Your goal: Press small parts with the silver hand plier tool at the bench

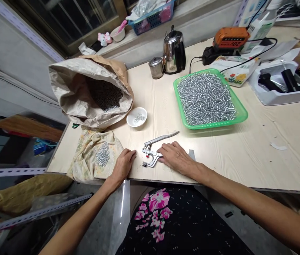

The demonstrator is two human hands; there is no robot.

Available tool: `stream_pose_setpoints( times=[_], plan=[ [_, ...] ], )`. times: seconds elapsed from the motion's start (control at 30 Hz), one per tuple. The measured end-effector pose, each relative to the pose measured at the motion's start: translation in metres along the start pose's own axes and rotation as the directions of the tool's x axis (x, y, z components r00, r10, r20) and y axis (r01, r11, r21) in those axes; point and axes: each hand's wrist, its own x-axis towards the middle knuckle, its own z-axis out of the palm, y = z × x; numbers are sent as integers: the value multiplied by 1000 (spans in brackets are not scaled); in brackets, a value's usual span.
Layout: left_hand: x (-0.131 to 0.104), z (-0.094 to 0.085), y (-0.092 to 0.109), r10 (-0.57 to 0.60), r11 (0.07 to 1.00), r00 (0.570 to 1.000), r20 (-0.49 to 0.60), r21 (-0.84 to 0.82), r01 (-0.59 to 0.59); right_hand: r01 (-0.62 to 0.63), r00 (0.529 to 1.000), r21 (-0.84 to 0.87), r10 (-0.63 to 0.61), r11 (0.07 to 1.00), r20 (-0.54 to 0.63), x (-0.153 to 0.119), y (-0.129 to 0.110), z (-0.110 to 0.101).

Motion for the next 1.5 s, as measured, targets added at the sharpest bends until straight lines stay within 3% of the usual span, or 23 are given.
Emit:
stream_pose_setpoints(
  times=[0.17, 0.23, 0.3, 0.37, 0.47, 0.53, 0.6, 0.87, 1.13, 1.5],
  plan=[
    [-2, 0, 0, 1, 995, 1000, 22, 103, -4, 1, 1000, -7, -1, 1000, -12, -1, 3, 5],
    [0, -2, 2, -17, 999, 1000, 5, 31, 16, 16, 1000, -33, -16, 999, -8, -1, 4, 8],
    [3, -4, 6, -110, 981, 994, -15, -164, 106, 20, 1000, -66, -21, 998, -19, 0, 4, 9],
    [6, -6, 11, -274, 845, 959, 75, -458, 277, 16, 999, -103, -21, 995, -44, 0, 3, 8],
    [9, -5, 20, -381, 434, 857, 348, -751, 498, 25, 997, -169, -36, 985, -64, 0, 1, 3],
    [10, -2, 27, -371, 256, 829, 418, -813, 524, 40, 997, -207, -54, 977, -62, 0, -1, -1],
    [10, 1, 33, -375, 190, 829, 416, -840, 508, 53, 995, -232, -70, 971, -67, 0, -4, -6],
    [12, 7, 43, -422, 193, 832, 361, -861, 471, 52, 995, -241, -71, 969, -72, 0, -10, -15],
    [13, 7, 47, -458, 206, 823, 335, -861, 465, 33, 998, -223, -43, 974, -42, 1, -7, -8],
    [12, 1, 51, -469, 250, 803, 369, -816, 521, 58, 993, -188, -76, 981, -95, -2, -2, 3]
  ],
)
